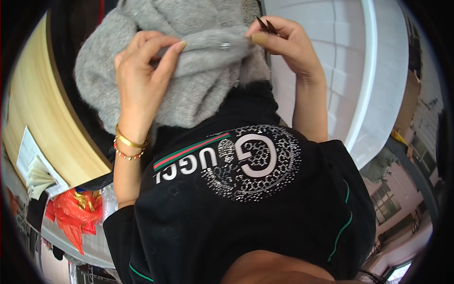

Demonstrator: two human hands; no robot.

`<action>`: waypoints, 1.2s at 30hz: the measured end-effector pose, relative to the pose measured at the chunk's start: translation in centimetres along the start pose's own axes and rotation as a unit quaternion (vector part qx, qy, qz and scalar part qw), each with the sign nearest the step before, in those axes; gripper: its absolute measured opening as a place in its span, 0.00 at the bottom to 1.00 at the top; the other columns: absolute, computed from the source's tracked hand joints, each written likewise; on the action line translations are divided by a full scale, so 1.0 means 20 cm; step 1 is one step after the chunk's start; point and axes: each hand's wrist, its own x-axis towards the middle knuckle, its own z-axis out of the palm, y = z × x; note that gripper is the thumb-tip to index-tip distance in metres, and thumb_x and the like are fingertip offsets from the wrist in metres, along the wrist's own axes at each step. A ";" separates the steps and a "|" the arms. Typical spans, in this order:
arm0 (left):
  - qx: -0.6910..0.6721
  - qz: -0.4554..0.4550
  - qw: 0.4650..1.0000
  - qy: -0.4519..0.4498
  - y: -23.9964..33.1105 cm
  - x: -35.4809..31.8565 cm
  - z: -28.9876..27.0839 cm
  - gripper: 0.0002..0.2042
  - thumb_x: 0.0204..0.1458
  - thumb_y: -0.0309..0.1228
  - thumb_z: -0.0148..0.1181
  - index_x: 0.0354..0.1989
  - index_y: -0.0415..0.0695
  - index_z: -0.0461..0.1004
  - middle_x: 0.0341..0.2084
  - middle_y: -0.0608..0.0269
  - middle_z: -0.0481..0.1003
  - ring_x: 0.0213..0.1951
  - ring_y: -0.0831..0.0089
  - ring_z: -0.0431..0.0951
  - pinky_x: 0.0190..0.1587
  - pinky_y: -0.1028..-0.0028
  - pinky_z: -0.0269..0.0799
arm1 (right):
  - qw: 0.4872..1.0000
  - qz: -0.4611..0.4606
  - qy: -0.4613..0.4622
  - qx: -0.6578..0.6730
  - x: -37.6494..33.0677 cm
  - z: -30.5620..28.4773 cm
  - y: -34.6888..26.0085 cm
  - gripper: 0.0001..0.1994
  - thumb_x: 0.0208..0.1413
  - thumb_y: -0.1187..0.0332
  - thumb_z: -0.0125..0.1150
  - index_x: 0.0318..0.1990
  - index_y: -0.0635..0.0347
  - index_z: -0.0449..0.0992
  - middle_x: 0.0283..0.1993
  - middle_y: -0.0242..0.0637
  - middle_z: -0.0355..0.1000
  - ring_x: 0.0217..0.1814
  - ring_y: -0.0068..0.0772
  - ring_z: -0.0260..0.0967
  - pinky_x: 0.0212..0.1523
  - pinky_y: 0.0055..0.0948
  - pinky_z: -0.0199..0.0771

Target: Trimming loose threads from a grey sweater using small clippers in a garment factory.

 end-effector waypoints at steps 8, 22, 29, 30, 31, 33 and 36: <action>-0.063 -0.027 0.998 0.012 0.00 -0.04 -0.01 0.03 0.54 0.23 0.66 0.35 0.38 0.80 0.33 0.63 0.78 0.31 0.75 0.74 0.37 0.76 0.69 | 0.912 0.042 0.006 0.408 0.02 -0.04 0.05 0.14 0.72 0.61 0.47 0.34 0.58 0.69 0.27 0.23 0.57 0.20 0.10 0.48 0.18 0.10 0.48; -0.119 -0.083 0.989 0.025 0.00 -0.04 0.00 0.02 0.58 0.24 0.63 0.35 0.38 0.78 0.34 0.65 0.76 0.35 0.77 0.72 0.38 0.78 0.66 | 0.690 0.020 -0.171 0.703 0.07 -0.05 0.08 0.19 0.70 0.63 0.50 0.23 0.53 0.63 0.22 0.25 0.55 0.19 0.15 0.49 0.16 0.13 0.49; -0.236 -0.181 0.953 0.054 0.00 -0.09 -0.03 0.04 0.60 0.24 0.62 0.37 0.37 0.76 0.36 0.66 0.75 0.36 0.80 0.72 0.40 0.80 0.67 | 0.924 0.015 -0.086 0.371 0.04 0.06 -0.14 0.12 0.70 0.61 0.51 0.35 0.58 0.72 0.25 0.24 0.61 0.21 0.12 0.50 0.19 0.13 0.49; -0.200 -0.105 0.971 0.072 -0.05 -0.09 -0.01 0.04 0.60 0.24 0.61 0.38 0.37 0.76 0.36 0.66 0.75 0.36 0.82 0.71 0.39 0.81 0.67 | 0.986 0.021 -0.006 0.168 0.05 0.11 -0.20 0.12 0.70 0.60 0.52 0.41 0.60 0.74 0.27 0.24 0.63 0.22 0.12 0.51 0.21 0.14 0.50; -0.226 -0.107 0.965 0.077 -0.07 -0.08 0.01 0.04 0.60 0.24 0.61 0.39 0.37 0.77 0.37 0.66 0.75 0.36 0.82 0.72 0.39 0.81 0.68 | 0.983 0.018 -0.014 0.181 0.05 0.17 -0.22 0.12 0.70 0.60 0.52 0.41 0.60 0.74 0.27 0.24 0.63 0.22 0.12 0.51 0.21 0.14 0.50; -0.276 -0.115 0.951 0.082 -0.06 -0.07 0.02 0.04 0.60 0.24 0.61 0.39 0.37 0.77 0.37 0.66 0.75 0.36 0.82 0.74 0.40 0.81 0.70 | 0.997 -0.065 0.027 -0.014 0.06 0.26 -0.24 0.14 0.67 0.63 0.56 0.52 0.64 0.74 0.31 0.25 0.67 0.27 0.15 0.58 0.28 0.17 0.59; -0.293 -0.120 0.945 0.078 -0.07 -0.08 0.02 0.04 0.61 0.24 0.60 0.40 0.36 0.76 0.39 0.66 0.74 0.38 0.81 0.77 0.42 0.80 0.73 | 0.963 -0.115 0.016 -0.241 0.11 0.32 -0.27 0.15 0.64 0.68 0.59 0.55 0.63 0.74 0.32 0.26 0.68 0.32 0.18 0.64 0.35 0.21 0.65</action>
